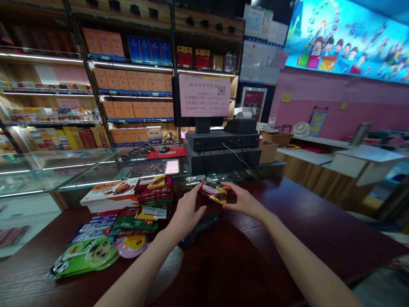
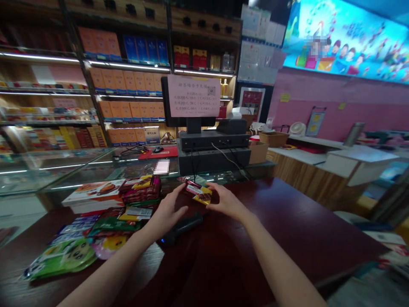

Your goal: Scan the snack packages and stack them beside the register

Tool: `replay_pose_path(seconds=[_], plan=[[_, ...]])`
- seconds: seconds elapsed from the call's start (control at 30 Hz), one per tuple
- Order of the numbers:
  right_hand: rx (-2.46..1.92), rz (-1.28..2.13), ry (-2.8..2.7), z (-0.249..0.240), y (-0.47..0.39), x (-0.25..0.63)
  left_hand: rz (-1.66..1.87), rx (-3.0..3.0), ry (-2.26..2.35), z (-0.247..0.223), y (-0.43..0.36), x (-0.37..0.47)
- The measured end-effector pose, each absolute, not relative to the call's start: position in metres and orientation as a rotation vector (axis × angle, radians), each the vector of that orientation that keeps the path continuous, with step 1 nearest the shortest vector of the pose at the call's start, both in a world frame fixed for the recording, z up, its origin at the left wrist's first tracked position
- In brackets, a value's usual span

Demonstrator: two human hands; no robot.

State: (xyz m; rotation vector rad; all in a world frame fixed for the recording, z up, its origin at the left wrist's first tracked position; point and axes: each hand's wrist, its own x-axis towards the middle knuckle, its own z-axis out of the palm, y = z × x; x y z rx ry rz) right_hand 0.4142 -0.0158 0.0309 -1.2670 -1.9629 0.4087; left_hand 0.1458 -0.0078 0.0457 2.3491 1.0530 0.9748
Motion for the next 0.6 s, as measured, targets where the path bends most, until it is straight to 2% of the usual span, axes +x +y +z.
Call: replay_pose_path(seconds=[0.17, 0.33, 0.6], plan=[[-1.455, 0.051, -2.118, 0.029, -0.02, 0.463, 0.723, 2.453, 1.118, 0.041, -0.013, 0.199], [-1.673, -0.074, -2.194, 0.022, -0.017, 0.511, 0.573, 2.471, 1.127, 0.039, -0.024, 0.256], [-1.909, 0.198, -2.157, 0.001, -0.013, 0.553, 0.521, 2.084, 1.142, 0.016, -0.026, 0.319]])
